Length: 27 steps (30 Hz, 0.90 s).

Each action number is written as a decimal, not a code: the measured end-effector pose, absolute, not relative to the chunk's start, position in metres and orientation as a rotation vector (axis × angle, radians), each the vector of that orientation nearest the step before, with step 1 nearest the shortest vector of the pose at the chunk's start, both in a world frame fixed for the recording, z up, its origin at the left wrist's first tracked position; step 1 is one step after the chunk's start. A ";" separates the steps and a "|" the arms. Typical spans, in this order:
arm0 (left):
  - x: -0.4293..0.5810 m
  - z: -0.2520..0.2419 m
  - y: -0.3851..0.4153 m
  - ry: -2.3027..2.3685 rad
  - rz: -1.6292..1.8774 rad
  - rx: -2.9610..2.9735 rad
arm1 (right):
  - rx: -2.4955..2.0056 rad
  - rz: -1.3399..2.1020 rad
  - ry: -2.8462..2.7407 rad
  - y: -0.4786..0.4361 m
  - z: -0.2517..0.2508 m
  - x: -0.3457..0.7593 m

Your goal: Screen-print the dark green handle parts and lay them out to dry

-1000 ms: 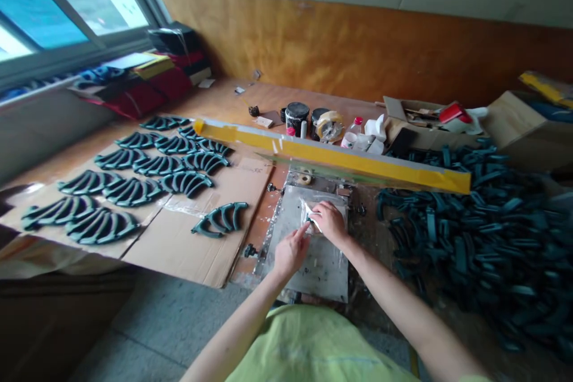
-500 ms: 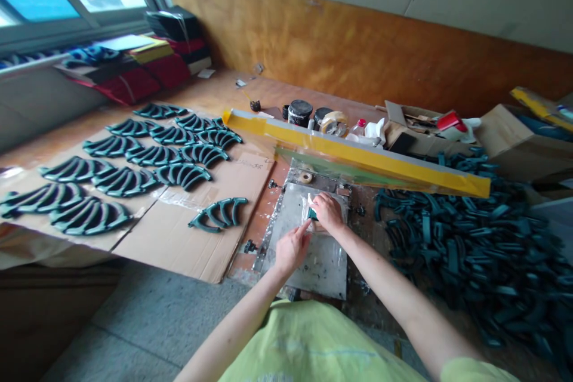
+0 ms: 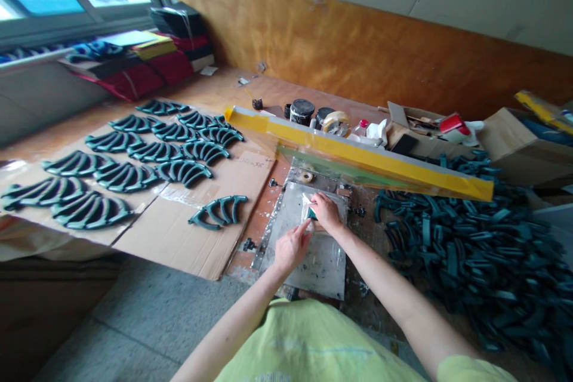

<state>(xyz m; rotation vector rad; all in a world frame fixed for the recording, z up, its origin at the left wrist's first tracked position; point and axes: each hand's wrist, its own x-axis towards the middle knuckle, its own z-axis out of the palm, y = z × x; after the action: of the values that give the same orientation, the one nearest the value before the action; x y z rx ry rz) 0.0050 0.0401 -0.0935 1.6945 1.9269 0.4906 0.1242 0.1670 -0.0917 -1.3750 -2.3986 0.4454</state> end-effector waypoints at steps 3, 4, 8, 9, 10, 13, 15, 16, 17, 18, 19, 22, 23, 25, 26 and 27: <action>0.006 -0.094 0.040 1.929 0.510 1.688 | -1.306 0.444 -2.486 0.166 -0.093 0.125; 0.006 -0.094 0.040 1.930 0.516 1.685 | -1.277 0.446 -2.514 0.165 -0.093 0.126; 0.007 -0.093 0.039 1.938 0.534 1.682 | -1.335 0.409 -2.508 0.164 -0.091 0.126; 0.007 -0.094 0.039 1.937 0.536 1.684 | -1.335 0.407 -2.513 0.164 -0.090 0.126; 0.007 -0.094 0.039 1.932 0.536 1.687 | -1.315 0.413 -2.530 0.164 -0.090 0.126; 0.007 -0.095 0.039 1.924 0.542 1.691 | -1.252 0.430 -2.577 0.165 -0.089 0.127; 0.007 -0.094 0.039 1.929 0.552 1.679 | -1.295 0.400 -2.550 0.166 -0.089 0.128; 0.007 -0.094 0.039 1.932 0.554 1.672 | -1.311 0.387 -2.543 0.166 -0.090 0.128; 0.007 -0.093 0.039 1.932 0.551 1.666 | -1.310 0.377 -2.549 0.166 -0.091 0.128; 0.008 -0.092 0.039 1.931 0.545 1.662 | -1.294 0.374 -2.568 0.167 -0.092 0.128; 0.008 -0.092 0.039 1.930 0.535 1.659 | -1.271 0.372 -2.595 0.168 -0.092 0.128; 0.008 -0.090 0.040 1.942 0.512 1.644 | -1.310 0.317 -2.614 0.175 -0.091 0.127; 0.008 -0.090 0.040 1.945 0.510 1.640 | -1.368 0.281 -2.587 0.178 -0.089 0.128; 0.008 -0.090 0.040 1.943 0.509 1.642 | -1.467 0.217 -2.516 0.182 -0.086 0.133; 0.007 -0.091 0.040 1.939 0.508 1.647 | -1.489 0.202 -2.482 0.183 -0.084 0.139; 0.007 -0.092 0.039 1.938 0.507 1.653 | -1.489 0.199 -2.453 0.183 -0.084 0.147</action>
<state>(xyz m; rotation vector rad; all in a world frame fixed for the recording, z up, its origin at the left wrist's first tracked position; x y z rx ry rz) 0.0069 0.0394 -0.0923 1.6531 1.9385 0.5074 0.1466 0.1830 -0.0842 -1.4893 -2.4527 0.1987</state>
